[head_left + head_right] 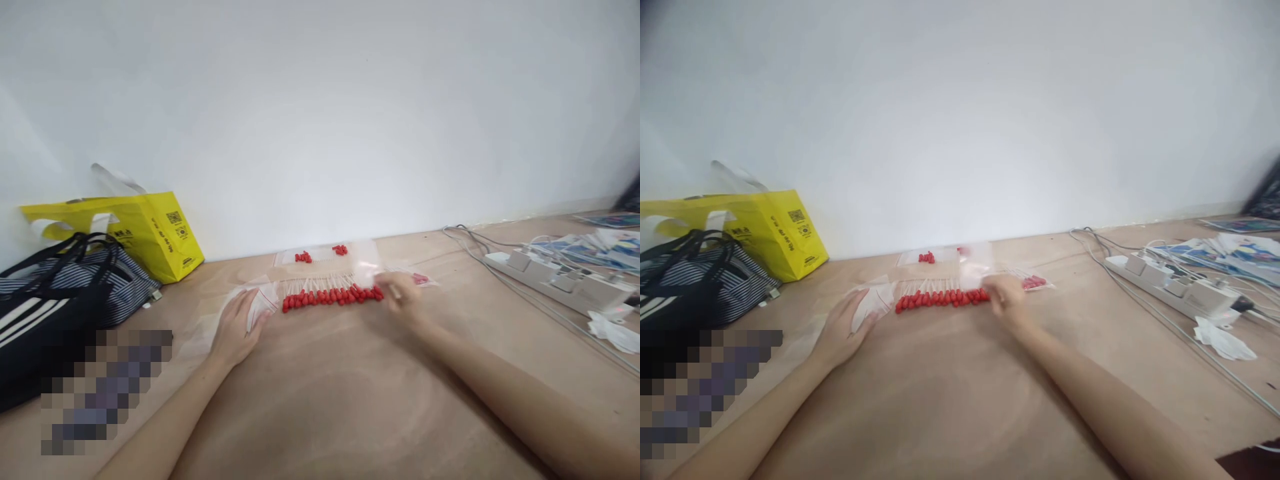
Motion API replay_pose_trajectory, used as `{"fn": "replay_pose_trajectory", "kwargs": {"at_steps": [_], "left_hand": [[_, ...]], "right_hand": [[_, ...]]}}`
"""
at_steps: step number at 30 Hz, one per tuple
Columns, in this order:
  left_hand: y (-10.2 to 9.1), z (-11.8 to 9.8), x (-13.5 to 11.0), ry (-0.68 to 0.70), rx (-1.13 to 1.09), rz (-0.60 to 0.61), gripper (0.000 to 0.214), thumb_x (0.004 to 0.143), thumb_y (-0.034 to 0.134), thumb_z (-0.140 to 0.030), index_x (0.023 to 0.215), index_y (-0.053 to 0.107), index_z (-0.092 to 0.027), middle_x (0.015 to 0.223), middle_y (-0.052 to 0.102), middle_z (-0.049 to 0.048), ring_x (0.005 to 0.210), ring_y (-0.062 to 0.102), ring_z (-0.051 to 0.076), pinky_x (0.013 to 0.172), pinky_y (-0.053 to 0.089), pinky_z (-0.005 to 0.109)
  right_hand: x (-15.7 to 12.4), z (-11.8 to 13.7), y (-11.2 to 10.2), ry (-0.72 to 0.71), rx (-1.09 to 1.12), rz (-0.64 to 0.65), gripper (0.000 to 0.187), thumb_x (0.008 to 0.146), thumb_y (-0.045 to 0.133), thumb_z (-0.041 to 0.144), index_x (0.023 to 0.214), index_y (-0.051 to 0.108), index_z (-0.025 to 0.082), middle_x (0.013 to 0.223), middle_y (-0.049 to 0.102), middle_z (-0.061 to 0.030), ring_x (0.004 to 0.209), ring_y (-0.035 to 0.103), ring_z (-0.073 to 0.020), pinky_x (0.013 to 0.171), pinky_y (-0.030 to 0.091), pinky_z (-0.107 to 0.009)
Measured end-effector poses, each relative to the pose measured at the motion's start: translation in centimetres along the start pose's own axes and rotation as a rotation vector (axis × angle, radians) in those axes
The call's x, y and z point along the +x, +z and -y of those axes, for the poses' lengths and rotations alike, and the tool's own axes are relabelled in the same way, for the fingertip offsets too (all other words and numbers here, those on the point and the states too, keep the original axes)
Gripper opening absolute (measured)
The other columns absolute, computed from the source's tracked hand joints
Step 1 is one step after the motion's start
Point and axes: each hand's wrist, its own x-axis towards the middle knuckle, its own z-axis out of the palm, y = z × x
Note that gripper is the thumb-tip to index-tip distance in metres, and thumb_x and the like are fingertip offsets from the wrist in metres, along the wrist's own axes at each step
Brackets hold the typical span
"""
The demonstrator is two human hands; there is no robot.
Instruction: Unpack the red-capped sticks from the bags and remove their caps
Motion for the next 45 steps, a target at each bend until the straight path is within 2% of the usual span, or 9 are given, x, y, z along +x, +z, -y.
{"fn": "replay_pose_trajectory", "kwargs": {"at_steps": [7,14,19,23,28,32,35,40,45], "left_hand": [[-0.7,-5.7,-0.9,0.671,-0.113,0.098,0.04,0.082,0.044,-0.02,0.121,0.04,-0.026,0.123,0.047,0.0066,0.118,0.039,0.023,0.098,0.033,0.043],[-0.5,-6.9,-1.2,0.332,-0.278,-0.218,0.062,0.073,0.059,-0.031,0.123,0.025,-0.017,0.133,0.03,0.018,0.124,0.029,0.028,0.094,0.037,0.046],[-0.4,-7.0,-1.6,0.726,-0.07,-0.261,0.03,0.078,0.051,-0.013,0.101,0.049,-0.032,0.121,0.051,-0.0012,0.121,0.036,0.019,0.102,0.025,0.048],[-0.6,-6.8,-1.2,0.844,-0.111,-0.136,0.023,0.083,0.042,-0.01,0.088,0.058,-0.026,0.095,0.066,-0.0046,0.11,0.049,0.015,0.103,0.023,0.045],[-2.8,-2.8,0.4,0.349,-0.048,-0.288,0.025,0.081,0.039,-0.016,0.094,0.061,-0.019,0.093,0.067,0.0022,0.092,0.06,0.017,0.094,0.039,0.038],[-4.6,1.0,1.2,-0.35,0.032,-0.475,0.034,0.082,0.036,-0.028,0.101,0.06,-0.013,0.094,0.067,0.0063,0.086,0.062,0.022,0.077,0.049,0.036],[-4.3,3.2,1.1,-0.347,0.008,-0.381,0.039,0.083,0.033,-0.033,0.104,0.059,-0.013,0.106,0.062,0.0054,0.101,0.055,0.022,0.087,0.043,0.037],[-1.5,5.5,0.2,-0.165,-0.101,0.327,0.039,0.073,0.037,-0.039,0.092,0.065,-0.019,0.107,0.062,0.0035,0.105,0.053,0.021,0.092,0.041,0.035],[-1.0,4.9,0.0,-0.202,-0.098,0.261,0.046,0.075,0.027,-0.035,0.105,0.057,-0.016,0.117,0.056,0.0043,0.114,0.045,0.019,0.099,0.034,0.034]], "right_hand": [[-2.2,5.2,2.7,-0.13,0.428,0.61,0.027,0.076,0.041,0.007,0.084,0.062,0.024,0.098,0.06,-0.0039,0.091,0.055,-0.0152,0.082,0.043,-0.031],[-1.6,5.4,1.7,-0.084,0.463,0.802,0.017,0.079,0.047,0.018,0.078,0.063,0.023,0.102,0.059,-0.0039,0.092,0.056,-0.0143,0.082,0.043,-0.028],[-1.2,6.5,1.4,-0.103,0.515,0.944,0.024,0.078,0.042,0.013,0.081,0.062,0.026,0.101,0.06,0.0,0.092,0.057,-0.0132,0.082,0.044,-0.027],[-0.7,4.4,1.0,-0.069,0.418,0.826,0.023,0.072,0.045,0.012,0.082,0.064,0.021,0.099,0.061,-0.003,0.093,0.057,-0.0146,0.081,0.044,-0.027],[0.5,-3.6,-1.7,0.28,-0.31,0.405,0.028,0.069,0.047,0.016,0.091,0.064,0.02,0.106,0.059,-0.008,0.102,0.05,-0.022,0.091,0.034,-0.042],[0.1,-8.9,-3.7,0.587,-0.62,0.52,0.044,0.067,0.053,0.033,0.11,0.055,0.025,0.124,0.047,-0.0098,0.111,0.043,-0.0293,0.089,0.03,-0.054],[-0.5,-10.0,-3.8,0.628,-0.643,0.569,0.042,0.069,0.05,0.039,0.109,0.056,0.027,0.123,0.048,-0.0081,0.11,0.043,-0.0299,0.085,0.033,-0.053],[-0.9,-9.8,-3.0,0.542,-0.63,0.508,0.031,0.069,0.045,0.02,0.095,0.063,0.021,0.105,0.059,-0.0074,0.101,0.05,-0.0244,0.084,0.038,-0.037],[-0.1,-9.7,-3.5,0.532,-0.638,0.356,0.035,0.07,0.036,0.009,0.094,0.061,0.014,0.094,0.063,-0.0104,0.091,0.055,-0.0211,0.082,0.039,-0.031]]}}
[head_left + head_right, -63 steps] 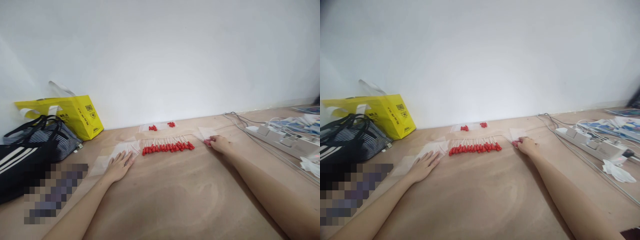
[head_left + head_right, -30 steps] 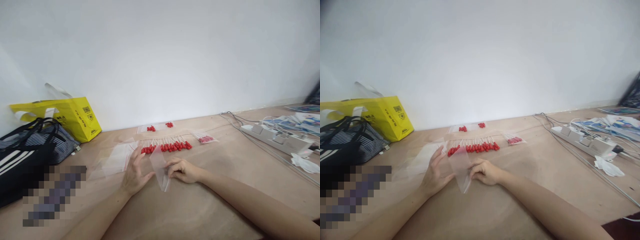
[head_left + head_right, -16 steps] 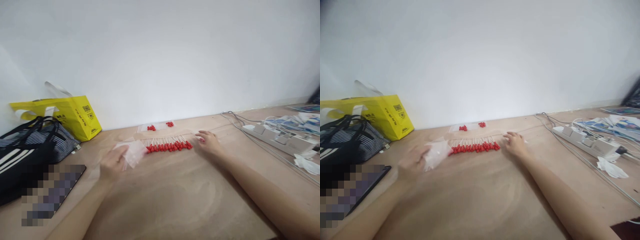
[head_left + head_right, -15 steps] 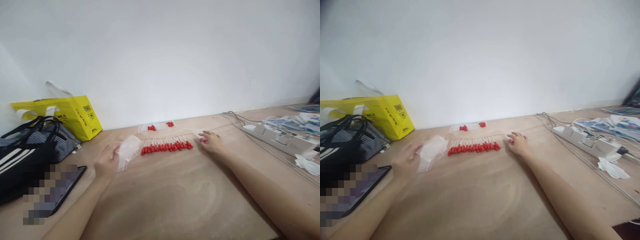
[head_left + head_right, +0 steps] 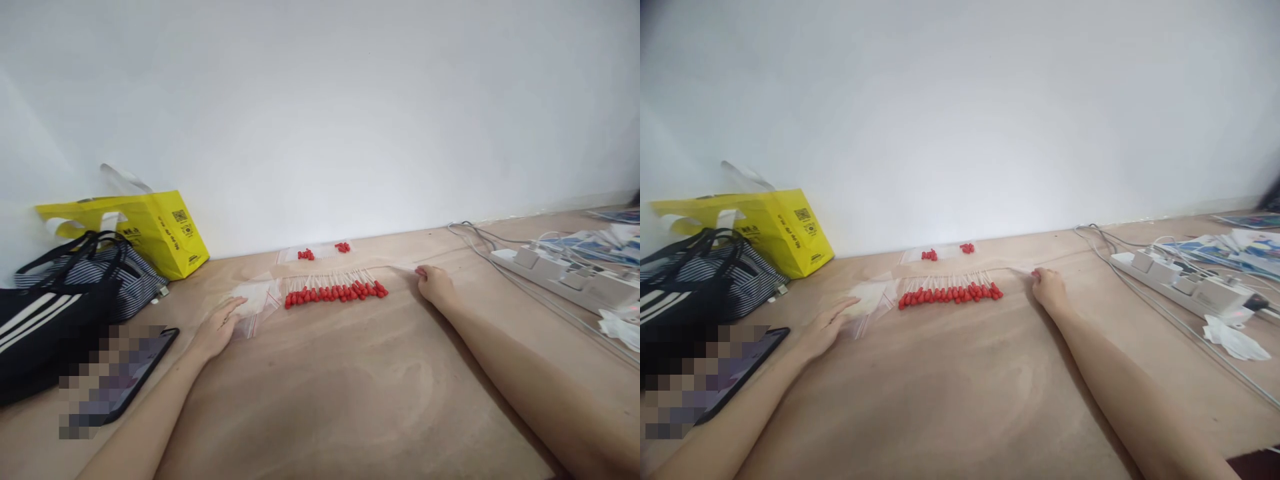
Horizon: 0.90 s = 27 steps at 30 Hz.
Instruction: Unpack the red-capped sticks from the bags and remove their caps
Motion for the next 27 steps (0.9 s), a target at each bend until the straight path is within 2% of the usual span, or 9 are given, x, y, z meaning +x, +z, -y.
{"fn": "replay_pose_trajectory", "kwargs": {"at_steps": [3,6,10,13,17,19,22,24,27], "left_hand": [[-0.2,-2.1,-0.3,0.073,-0.001,-0.179,0.044,0.079,0.025,-0.034,0.105,0.055,-0.015,0.114,0.057,0.0063,0.114,0.044,0.02,0.098,0.033,0.035],[-0.2,-4.8,-0.7,0.202,-0.013,-0.276,0.04,0.082,0.027,-0.034,0.104,0.054,-0.015,0.11,0.058,0.0077,0.112,0.044,0.02,0.098,0.033,0.036],[-0.3,-8.1,-1.6,0.345,-0.105,-0.335,0.035,0.082,0.032,-0.03,0.108,0.052,-0.018,0.114,0.054,0.0069,0.112,0.043,0.021,0.098,0.033,0.037],[-0.1,-10.4,-2.5,0.442,-0.198,-0.2,0.034,0.08,0.039,-0.033,0.108,0.053,-0.02,0.12,0.05,0.0073,0.112,0.044,0.023,0.095,0.036,0.039],[1.0,-12.5,-3.6,0.483,-0.243,0.19,0.049,0.073,0.052,-0.043,0.118,0.047,-0.022,0.129,0.042,0.0091,0.117,0.041,0.025,0.095,0.036,0.041],[1.5,-13.0,-4.0,0.461,-0.272,0.305,0.058,0.073,0.053,-0.045,0.124,0.04,-0.023,0.132,0.038,0.0097,0.118,0.04,0.025,0.096,0.036,0.041],[1.8,-13.1,-4.2,0.42,-0.307,0.356,0.06,0.074,0.052,-0.047,0.126,0.037,-0.023,0.133,0.038,0.0096,0.119,0.038,0.025,0.097,0.035,0.042],[1.8,-13.1,-4.3,0.397,-0.317,0.362,0.059,0.074,0.052,-0.047,0.126,0.039,-0.022,0.132,0.039,0.0098,0.119,0.038,0.025,0.097,0.034,0.042],[1.6,-13.3,-4.3,0.376,-0.324,0.353,0.057,0.074,0.052,-0.047,0.124,0.041,-0.021,0.131,0.041,0.0101,0.119,0.039,0.025,0.097,0.035,0.041]], "right_hand": [[-0.5,1.3,-1.3,-0.007,0.079,-0.146,0.037,0.075,0.032,0.012,0.105,0.054,0.013,0.104,0.059,-0.0105,0.097,0.052,-0.0195,0.085,0.039,-0.031],[-2.8,4.5,-2.5,-0.292,0.414,-0.252,0.033,0.078,0.036,0.016,0.106,0.054,0.017,0.103,0.06,-0.0091,0.096,0.053,-0.0176,0.084,0.042,-0.032],[-7.5,10.2,-2.7,-0.85,0.675,0.049,0.038,0.075,0.039,0.009,0.108,0.053,0.021,0.107,0.059,-0.0063,0.104,0.05,-0.0168,0.091,0.039,-0.036],[-10.1,13.4,-2.5,-1.028,0.72,0.286,0.038,0.075,0.041,0.008,0.108,0.054,0.021,0.107,0.06,-0.0061,0.103,0.051,-0.0157,0.092,0.039,-0.035],[-11.0,14.5,-2.8,-1.018,0.749,0.47,0.035,0.077,0.048,0.017,0.111,0.052,0.019,0.11,0.057,-0.0083,0.107,0.049,-0.0169,0.092,0.038,-0.034],[-10.7,14.1,-3.1,-0.958,0.763,0.487,0.047,0.071,0.059,0.031,0.116,0.049,0.019,0.115,0.053,-0.0097,0.108,0.048,-0.0196,0.091,0.037,-0.035],[-10.3,13.2,-3.1,-0.677,0.673,0.389,0.051,0.065,0.063,0.046,0.107,0.054,0.019,0.105,0.056,-0.0091,0.098,0.05,-0.0221,0.086,0.038,-0.039],[-10.1,12.7,-2.7,-0.454,0.557,0.33,0.032,0.072,0.055,0.047,0.086,0.06,0.018,0.087,0.058,-0.007,0.086,0.051,-0.0208,0.079,0.039,-0.039],[-10.2,12.5,-2.1,-0.325,0.49,0.349,0.034,0.082,0.042,0.04,0.062,0.058,0.018,0.077,0.055,-0.0058,0.081,0.049,-0.0193,0.076,0.039,-0.038]]}}
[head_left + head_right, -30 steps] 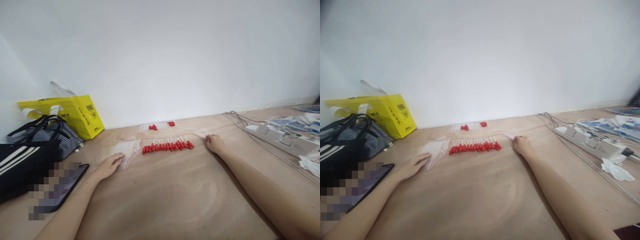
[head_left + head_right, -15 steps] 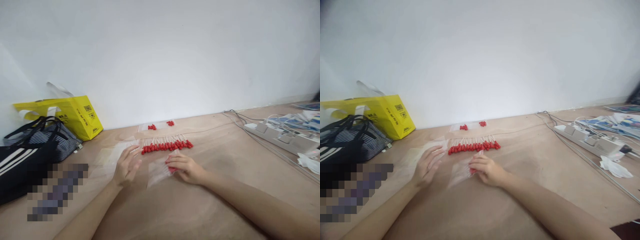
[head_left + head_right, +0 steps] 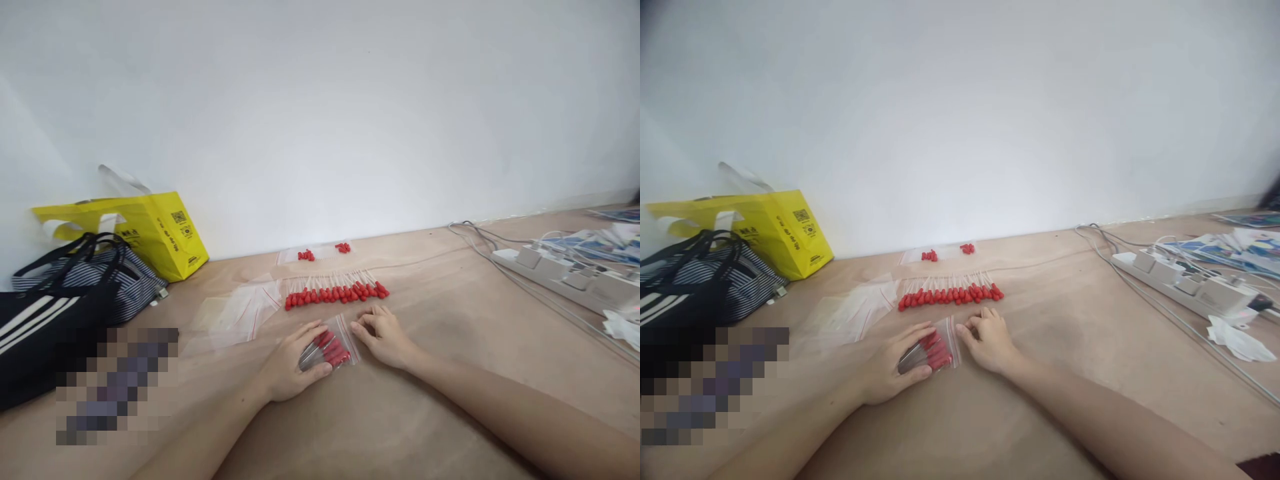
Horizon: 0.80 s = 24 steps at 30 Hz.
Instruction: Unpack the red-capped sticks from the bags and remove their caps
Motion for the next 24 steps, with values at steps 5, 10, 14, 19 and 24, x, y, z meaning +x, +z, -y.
{"fn": "replay_pose_trajectory", "kwargs": {"at_steps": [5,10,14,19,24], "left_hand": [[0.3,-0.2,0.1,0.004,0.0,-0.032,0.055,0.074,0.052,-0.046,0.123,0.042,-0.023,0.13,0.042,0.0088,0.117,0.041,0.024,0.097,0.036,0.04],[0.3,-0.3,0.6,-0.031,0.01,-0.004,0.053,0.079,0.045,-0.045,0.125,0.039,-0.02,0.132,0.039,0.0099,0.119,0.038,0.023,0.098,0.034,0.04],[0.1,-0.5,2.2,0.031,0.027,-0.033,0.038,0.086,0.036,-0.028,0.123,0.042,-0.024,0.131,0.04,0.0062,0.119,0.039,0.019,0.099,0.033,0.039],[0.1,-1.1,4.5,0.176,0.066,-0.048,0.031,0.082,0.039,-0.012,0.104,0.058,-0.023,0.12,0.048,0.0061,0.111,0.045,0.018,0.092,0.04,0.034],[0.3,-0.8,5.0,0.277,0.096,-0.092,0.023,0.082,0.041,-0.014,0.082,0.063,-0.02,0.113,0.053,0.0063,0.099,0.053,0.016,0.085,0.044,0.03]], "right_hand": [[-0.2,0.6,0.6,-0.003,0.13,0.094,0.025,0.08,0.047,0.032,0.062,0.06,0.019,0.087,0.057,-0.0049,0.087,0.05,-0.0187,0.078,0.038,-0.036],[-0.1,1.2,0.7,0.121,0.097,0.124,0.016,0.071,0.057,0.03,0.059,0.062,0.021,0.096,0.057,-0.005,0.097,0.047,-0.0234,0.084,0.031,-0.042],[0.0,1.6,0.5,0.203,0.126,0.159,0.021,0.07,0.057,0.032,0.054,0.061,0.02,0.096,0.059,-0.0032,0.102,0.045,-0.0227,0.086,0.026,-0.041],[0.0,1.7,0.3,0.209,0.143,0.179,0.022,0.069,0.058,0.035,0.054,0.059,0.019,0.099,0.058,-0.0015,0.101,0.046,-0.0204,0.088,0.023,-0.039],[0.0,1.7,0.3,0.211,0.154,0.18,0.022,0.069,0.058,0.035,0.053,0.059,0.019,0.098,0.058,-0.0021,0.101,0.046,-0.0204,0.087,0.022,-0.038]]}}
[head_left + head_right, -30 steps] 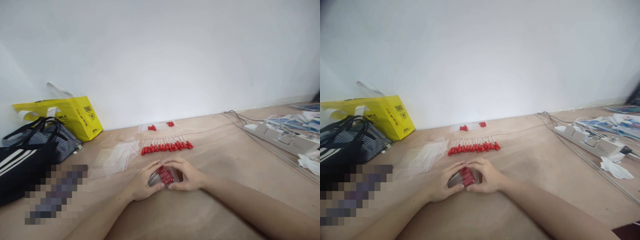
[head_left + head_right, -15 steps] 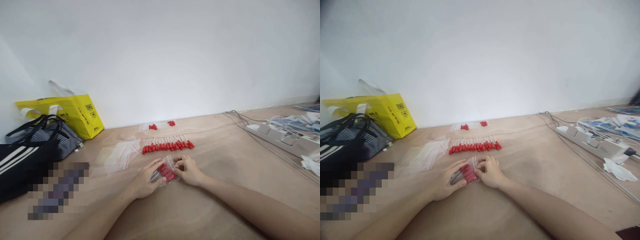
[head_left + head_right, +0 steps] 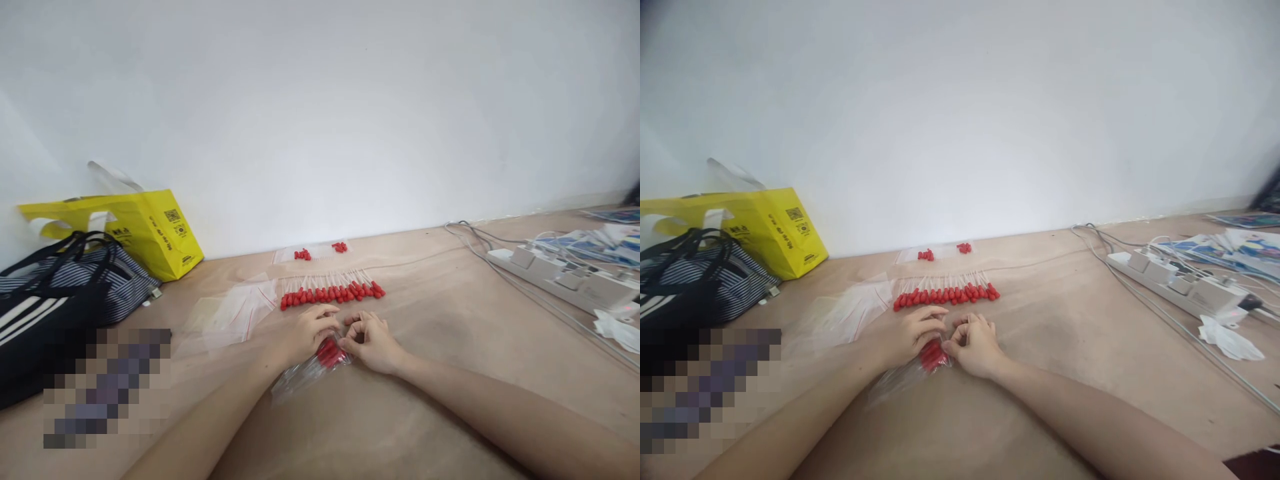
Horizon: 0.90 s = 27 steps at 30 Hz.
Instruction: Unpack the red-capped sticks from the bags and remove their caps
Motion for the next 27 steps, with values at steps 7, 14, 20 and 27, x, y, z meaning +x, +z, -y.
{"fn": "replay_pose_trajectory", "kwargs": {"at_steps": [7,14,20,27], "left_hand": [[1.7,1.4,-0.5,0.127,-0.006,-0.198,0.022,0.081,0.042,-0.013,0.076,0.063,-0.018,0.095,0.062,0.0052,0.086,0.057,0.014,0.076,0.047,0.027],[1.6,1.1,-0.5,0.175,-0.002,-0.252,0.023,0.08,0.041,-0.011,0.075,0.063,-0.018,0.089,0.063,0.0045,0.082,0.057,0.013,0.072,0.047,0.027],[1.5,0.6,-0.2,0.226,-0.046,-0.261,0.023,0.082,0.038,-0.011,0.076,0.059,-0.017,0.08,0.063,0.0041,0.078,0.055,0.013,0.07,0.046,0.026],[1.5,0.3,-0.1,0.223,-0.04,-0.199,0.025,0.082,0.033,-0.009,0.073,0.055,-0.015,0.078,0.06,0.0052,0.077,0.054,0.013,0.069,0.046,0.025]], "right_hand": [[0.1,-0.2,0.1,-0.017,-0.032,-0.01,0.027,0.075,0.052,0.033,0.054,0.059,0.019,0.096,0.059,-0.0015,0.099,0.046,-0.0195,0.086,0.022,-0.038],[0.3,0.0,0.0,-0.01,-0.109,-0.002,0.019,0.074,0.053,0.034,0.064,0.065,0.024,0.099,0.057,-0.0013,0.098,0.044,-0.0207,0.084,0.022,-0.04],[0.4,0.4,0.0,-0.015,-0.11,0.029,0.019,0.075,0.05,0.028,0.063,0.064,0.024,0.103,0.057,0.0008,0.1,0.043,-0.0196,0.084,0.02,-0.04],[0.9,0.5,0.6,0.053,-0.123,-0.053,0.018,0.069,0.05,0.018,0.054,0.059,0.019,0.098,0.058,0.0009,0.096,0.044,-0.0176,0.083,0.021,-0.037]]}}
